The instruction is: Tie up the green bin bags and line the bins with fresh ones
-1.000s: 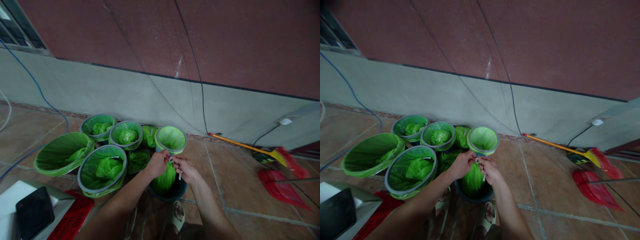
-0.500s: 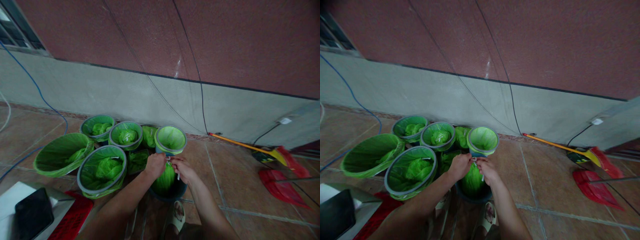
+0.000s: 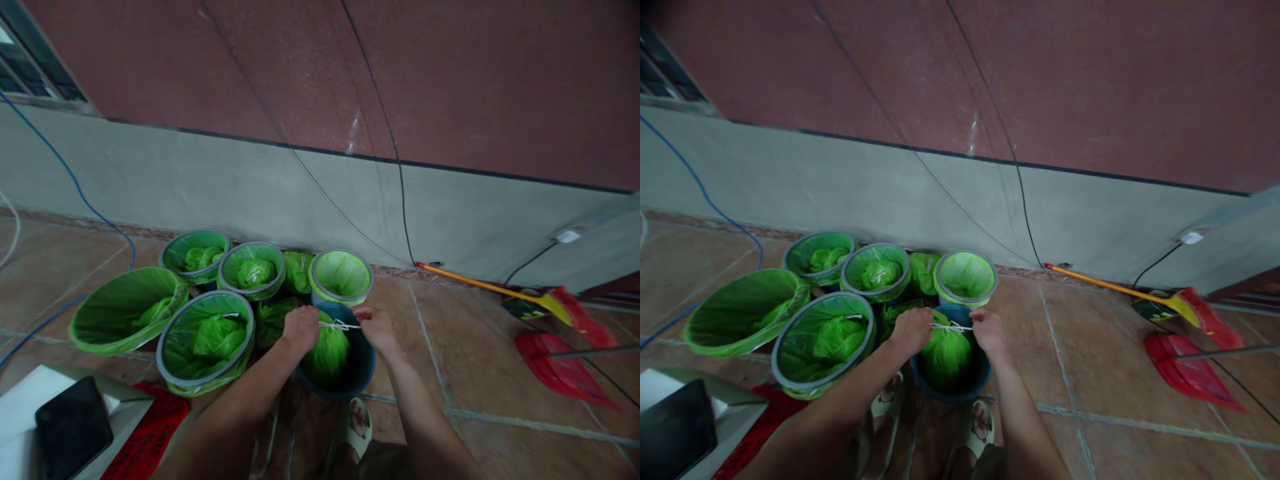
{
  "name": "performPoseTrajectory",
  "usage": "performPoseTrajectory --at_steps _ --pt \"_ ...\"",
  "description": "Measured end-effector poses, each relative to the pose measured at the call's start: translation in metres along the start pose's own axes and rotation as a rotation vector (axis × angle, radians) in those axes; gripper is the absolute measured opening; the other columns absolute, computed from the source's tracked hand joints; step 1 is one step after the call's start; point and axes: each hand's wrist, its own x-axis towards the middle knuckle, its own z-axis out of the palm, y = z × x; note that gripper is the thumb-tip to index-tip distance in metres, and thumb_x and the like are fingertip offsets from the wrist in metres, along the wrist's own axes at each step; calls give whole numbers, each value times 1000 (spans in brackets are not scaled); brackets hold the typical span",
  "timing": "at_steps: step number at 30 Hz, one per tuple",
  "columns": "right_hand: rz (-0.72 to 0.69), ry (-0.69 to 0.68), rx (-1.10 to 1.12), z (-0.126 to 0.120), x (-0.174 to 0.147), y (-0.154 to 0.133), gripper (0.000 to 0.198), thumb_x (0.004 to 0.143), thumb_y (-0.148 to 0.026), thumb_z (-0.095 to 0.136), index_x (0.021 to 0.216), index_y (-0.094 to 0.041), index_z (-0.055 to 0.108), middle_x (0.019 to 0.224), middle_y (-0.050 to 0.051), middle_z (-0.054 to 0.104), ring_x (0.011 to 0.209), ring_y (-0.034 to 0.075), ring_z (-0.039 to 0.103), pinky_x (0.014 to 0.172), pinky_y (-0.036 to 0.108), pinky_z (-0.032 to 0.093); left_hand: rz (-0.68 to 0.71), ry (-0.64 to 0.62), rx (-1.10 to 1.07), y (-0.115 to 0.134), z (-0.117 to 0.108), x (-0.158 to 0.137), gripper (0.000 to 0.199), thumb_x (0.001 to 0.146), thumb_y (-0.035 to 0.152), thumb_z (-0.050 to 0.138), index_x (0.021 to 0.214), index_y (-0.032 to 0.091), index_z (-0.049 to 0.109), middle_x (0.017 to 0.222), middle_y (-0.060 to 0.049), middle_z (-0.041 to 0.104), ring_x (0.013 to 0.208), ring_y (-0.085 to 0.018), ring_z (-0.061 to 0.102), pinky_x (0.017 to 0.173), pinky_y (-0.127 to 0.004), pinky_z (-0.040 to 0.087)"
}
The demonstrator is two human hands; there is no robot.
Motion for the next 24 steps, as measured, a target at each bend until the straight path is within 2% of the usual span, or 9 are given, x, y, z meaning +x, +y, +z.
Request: performPoseTrajectory --at_steps 3,7,9,13,14,16,19,21,24 --pt "39 -41 -183 -2 -3 1 38 69 -3 45 93 -16 71 95 7 73 89 18 67 82 29 50 11 -5 77 -3 1 0 34 83 9 44 105 12 70 101 -17 71 103 -30 67 85 -39 54" --pt "37 -37 -333 2 -13 -7 42 72 -4 49 109 -13 69 115 16 68 114 30 59 99 45 42 -11 -68 91 -3 2 2 35 82 7 44 107 8 68 103 -21 71 106 -33 66 86 -42 54" --pt "-47 -96 -405 9 -18 -13 53 73 -7 53 125 -16 61 126 16 62 121 31 54 102 47 39 -6 -120 86 -2 4 2 33 82 8 45 106 8 68 106 -21 70 107 -34 65 87 -43 54" --pt "-265 -301 -430 30 -25 -22 77 71 -18 66 143 -19 40 137 13 55 124 27 52 99 38 41 89 -183 77 1 15 4 30 83 19 53 109 9 66 113 -20 68 109 -33 64 90 -42 52" --pt "-264 -320 -462 35 -25 -22 76 72 -19 66 143 -19 40 133 13 57 120 28 54 97 38 42 116 -186 72 2 18 4 31 83 23 55 110 10 65 114 -19 68 110 -33 64 91 -42 52" --pt "-218 -319 -543 41 -23 -21 54 77 -18 59 130 -18 53 117 14 66 109 28 61 90 38 43 130 -187 63 1 22 4 36 83 30 58 114 12 61 116 -18 67 110 -32 64 92 -41 52" --pt "-181 -248 -532 40 -16 -18 25 80 -11 48 94 -16 68 94 12 71 92 24 64 77 31 43 53 -173 55 -2 22 6 55 80 38 63 126 11 51 118 -19 66 111 -33 63 93 -41 51" --pt "-167 -176 -399 35 -11 -17 20 78 -11 47 79 -16 66 81 8 69 80 19 63 68 27 40 0 -154 29 -4 20 6 74 76 42 67 136 8 40 122 -21 63 115 -33 61 95 -40 49" --pt "-83 -115 -37 27 -9 -17 14 77 -19 50 74 -17 63 65 0 61 62 14 56 57 23 36 -6 -145 -52 -4 19 7 100 71 45 72 148 8 19 130 -21 58 120 -31 58 99 -38 46"
